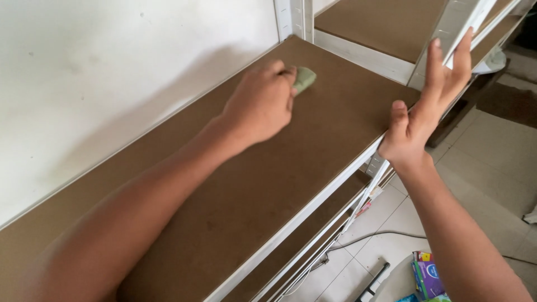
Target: Wiping down the surface and edges of a storage shelf using a sponge.
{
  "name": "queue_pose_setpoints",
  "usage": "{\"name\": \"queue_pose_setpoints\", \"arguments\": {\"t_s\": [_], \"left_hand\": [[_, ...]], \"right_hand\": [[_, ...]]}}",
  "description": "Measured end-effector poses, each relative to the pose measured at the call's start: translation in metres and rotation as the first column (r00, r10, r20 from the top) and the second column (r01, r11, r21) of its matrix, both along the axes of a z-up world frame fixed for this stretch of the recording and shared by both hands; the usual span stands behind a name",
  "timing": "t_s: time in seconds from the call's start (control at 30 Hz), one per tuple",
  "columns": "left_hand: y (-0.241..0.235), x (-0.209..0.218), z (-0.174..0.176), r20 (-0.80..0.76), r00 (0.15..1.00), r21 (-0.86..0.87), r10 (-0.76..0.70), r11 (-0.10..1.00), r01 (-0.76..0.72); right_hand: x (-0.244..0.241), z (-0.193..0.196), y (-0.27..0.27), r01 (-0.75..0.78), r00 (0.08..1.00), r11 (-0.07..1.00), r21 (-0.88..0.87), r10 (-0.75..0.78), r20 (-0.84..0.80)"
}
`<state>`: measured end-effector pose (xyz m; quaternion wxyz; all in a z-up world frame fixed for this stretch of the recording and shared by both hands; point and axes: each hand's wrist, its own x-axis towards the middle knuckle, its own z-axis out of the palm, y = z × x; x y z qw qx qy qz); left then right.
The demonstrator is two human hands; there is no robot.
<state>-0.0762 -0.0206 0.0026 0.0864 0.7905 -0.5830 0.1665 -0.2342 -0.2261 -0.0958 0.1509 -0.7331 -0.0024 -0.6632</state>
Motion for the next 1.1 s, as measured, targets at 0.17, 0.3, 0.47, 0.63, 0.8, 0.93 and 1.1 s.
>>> {"name": "queue_pose_setpoints", "arguments": {"t_s": [0.17, 0.3, 0.47, 0.63, 0.8, 0.93, 1.1], "left_hand": [[-0.004, -0.052, -0.002, -0.009, 0.990, -0.038, -0.140, 0.989, 0.140], [0.000, -0.095, 0.003, -0.099, 0.945, -0.139, -0.313, 0.944, 0.298], [0.016, -0.131, 0.020, -0.180, 0.881, -0.190, -0.438, 0.894, 0.405], [0.008, -0.104, 0.038, -0.289, 0.860, -0.062, -0.420, 0.905, 0.421], [-0.004, -0.032, 0.010, 0.047, 0.980, -0.238, -0.194, 0.950, 0.200], [-0.023, -0.055, -0.005, 0.018, 0.978, -0.148, -0.206, 0.967, 0.206], [0.000, -0.117, 0.007, -0.136, 0.895, -0.289, -0.425, 0.881, 0.375]], "right_hand": [[-0.003, 0.002, 0.000, 0.064, 0.996, 0.998, -0.026, -0.065, -0.065], [0.003, 0.000, -0.002, 0.034, 0.999, 0.999, -0.002, -0.034, -0.019], [0.003, -0.005, -0.003, 0.009, 1.000, 0.999, 0.041, -0.010, 0.004], [0.001, -0.011, -0.014, 0.049, 0.997, 0.999, -0.006, -0.049, -0.063], [0.007, -0.015, -0.018, -0.021, 1.000, 0.999, -0.027, 0.021, -0.018], [0.010, -0.021, -0.025, -0.017, 1.000, 1.000, -0.019, 0.017, 0.007], [0.003, -0.013, -0.014, -0.127, 0.992, 0.991, -0.032, 0.128, 0.019]]}}
